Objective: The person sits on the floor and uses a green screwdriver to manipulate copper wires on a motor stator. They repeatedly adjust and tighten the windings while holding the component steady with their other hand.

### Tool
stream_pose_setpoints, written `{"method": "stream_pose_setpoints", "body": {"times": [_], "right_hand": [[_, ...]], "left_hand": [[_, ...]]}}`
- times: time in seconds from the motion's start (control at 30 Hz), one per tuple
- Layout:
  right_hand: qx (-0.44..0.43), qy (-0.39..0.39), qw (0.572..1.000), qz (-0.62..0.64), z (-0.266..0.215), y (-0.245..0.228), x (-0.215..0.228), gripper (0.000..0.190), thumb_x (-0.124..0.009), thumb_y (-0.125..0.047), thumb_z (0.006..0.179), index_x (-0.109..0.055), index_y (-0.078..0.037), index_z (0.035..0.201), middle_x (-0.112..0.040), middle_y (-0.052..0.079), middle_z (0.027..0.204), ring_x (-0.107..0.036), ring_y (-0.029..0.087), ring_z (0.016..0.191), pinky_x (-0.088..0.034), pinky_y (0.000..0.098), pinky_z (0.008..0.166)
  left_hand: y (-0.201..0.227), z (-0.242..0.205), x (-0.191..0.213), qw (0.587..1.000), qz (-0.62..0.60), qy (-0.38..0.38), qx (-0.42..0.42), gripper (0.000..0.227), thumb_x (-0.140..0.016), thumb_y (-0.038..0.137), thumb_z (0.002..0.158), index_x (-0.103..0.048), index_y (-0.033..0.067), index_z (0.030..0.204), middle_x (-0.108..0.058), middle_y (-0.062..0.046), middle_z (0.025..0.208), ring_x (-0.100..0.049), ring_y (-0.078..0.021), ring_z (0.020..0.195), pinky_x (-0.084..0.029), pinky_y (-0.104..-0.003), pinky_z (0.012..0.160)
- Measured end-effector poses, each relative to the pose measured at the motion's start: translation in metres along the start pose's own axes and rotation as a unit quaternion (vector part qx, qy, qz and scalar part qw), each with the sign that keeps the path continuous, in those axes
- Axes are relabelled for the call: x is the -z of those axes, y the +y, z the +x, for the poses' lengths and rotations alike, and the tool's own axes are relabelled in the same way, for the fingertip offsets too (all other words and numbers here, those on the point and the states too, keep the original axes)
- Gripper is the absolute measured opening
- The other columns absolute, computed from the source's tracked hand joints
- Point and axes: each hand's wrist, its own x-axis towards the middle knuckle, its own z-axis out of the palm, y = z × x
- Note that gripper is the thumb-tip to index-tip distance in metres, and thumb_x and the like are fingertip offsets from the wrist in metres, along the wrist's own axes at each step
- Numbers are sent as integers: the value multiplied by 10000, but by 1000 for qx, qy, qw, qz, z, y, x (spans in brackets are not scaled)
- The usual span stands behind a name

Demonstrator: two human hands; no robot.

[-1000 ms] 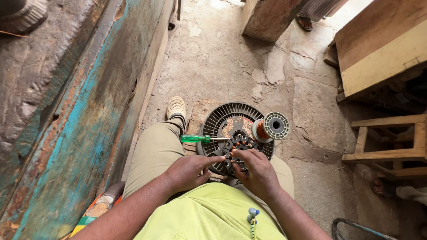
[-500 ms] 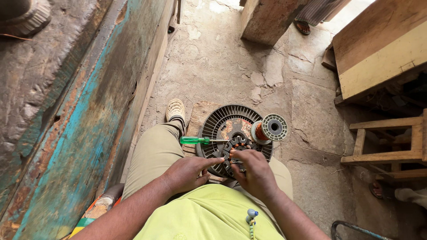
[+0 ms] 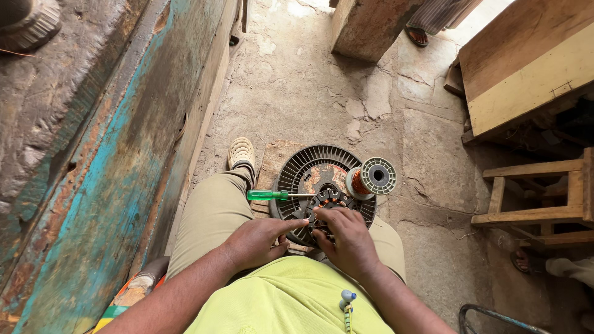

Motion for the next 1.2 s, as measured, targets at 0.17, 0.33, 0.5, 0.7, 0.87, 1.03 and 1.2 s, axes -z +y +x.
{"method": "stream_pose_setpoints", "body": {"times": [0.17, 0.33, 0.5, 0.7, 0.87, 1.03, 1.2], "right_hand": [[-133, -32, 975, 174, -5, 9, -14, 218, -733, -119, 922, -603, -124, 1097, -701, 39, 1001, -666, 187, 969, -535, 334, 876], [-266, -109, 826, 485, -12, 33, -8, 220, -688, -128, 977, -514, -78, 1101, -574, 1, 970, -543, 86, 871, -493, 247, 783], [-299, -108, 762, 564, -28, 33, 51, 249, -734, -131, 891, -573, -77, 1074, -550, 4, 870, -516, 98, 729, -460, 264, 631], [-124, 233, 850, 457, -33, 55, 161, 56, -602, -63, 1053, -652, -86, 1057, -681, 66, 862, -640, 102, 676, -541, 227, 616], [-84, 256, 954, -128, -30, 33, 119, 148, -705, -130, 996, -657, -106, 1134, -700, 9, 993, -646, 96, 735, -551, 215, 674], [-24, 46, 995, 83, -15, -8, 35, 380, -767, -55, 851, -673, -105, 1216, -764, 57, 1049, -761, 211, 950, -622, 343, 805], [-32, -45, 998, 41, 2, -9, 12, 386, -734, -134, 902, -642, -92, 1274, -746, 94, 1022, -732, 273, 905, -596, 385, 763]], "left_hand": [[0, -2, 0, 1000, -3, 2, -2, 688, -688, 191, 888, -450, 330, 1517, -719, -80, 971, -715, -280, 899, -580, -452, 801], [-1, -1, 1, 1000, -4, 0, 3, 695, -686, 179, 878, -452, 328, 1515, -720, -73, 963, -718, -268, 883, -582, -442, 798], [-3, 0, -1, 1000, -8, 7, -10, 688, -691, 180, 881, -458, 318, 1514, -718, -76, 964, -712, -272, 880, -577, -446, 788], [-3, 0, -2, 1000, -8, -1, -1, 682, -676, 178, 887, -457, 318, 1518, -716, -73, 958, -712, -270, 875, -577, -441, 791], [-1, 1, -2, 1000, -5, 8, -3, 687, -675, 172, 880, -457, 316, 1515, -716, -75, 972, -714, -268, 878, -582, -434, 791], [2, -1, -1, 1000, 18, -2, 6, 690, -665, 188, 894, -434, 333, 1528, -720, -70, 966, -716, -261, 885, -583, -431, 799], [2, -2, 0, 999, 35, -8, 3, 705, -662, 186, 902, -411, 339, 1543, -715, -71, 964, -705, -276, 891, -578, -445, 802]]}}
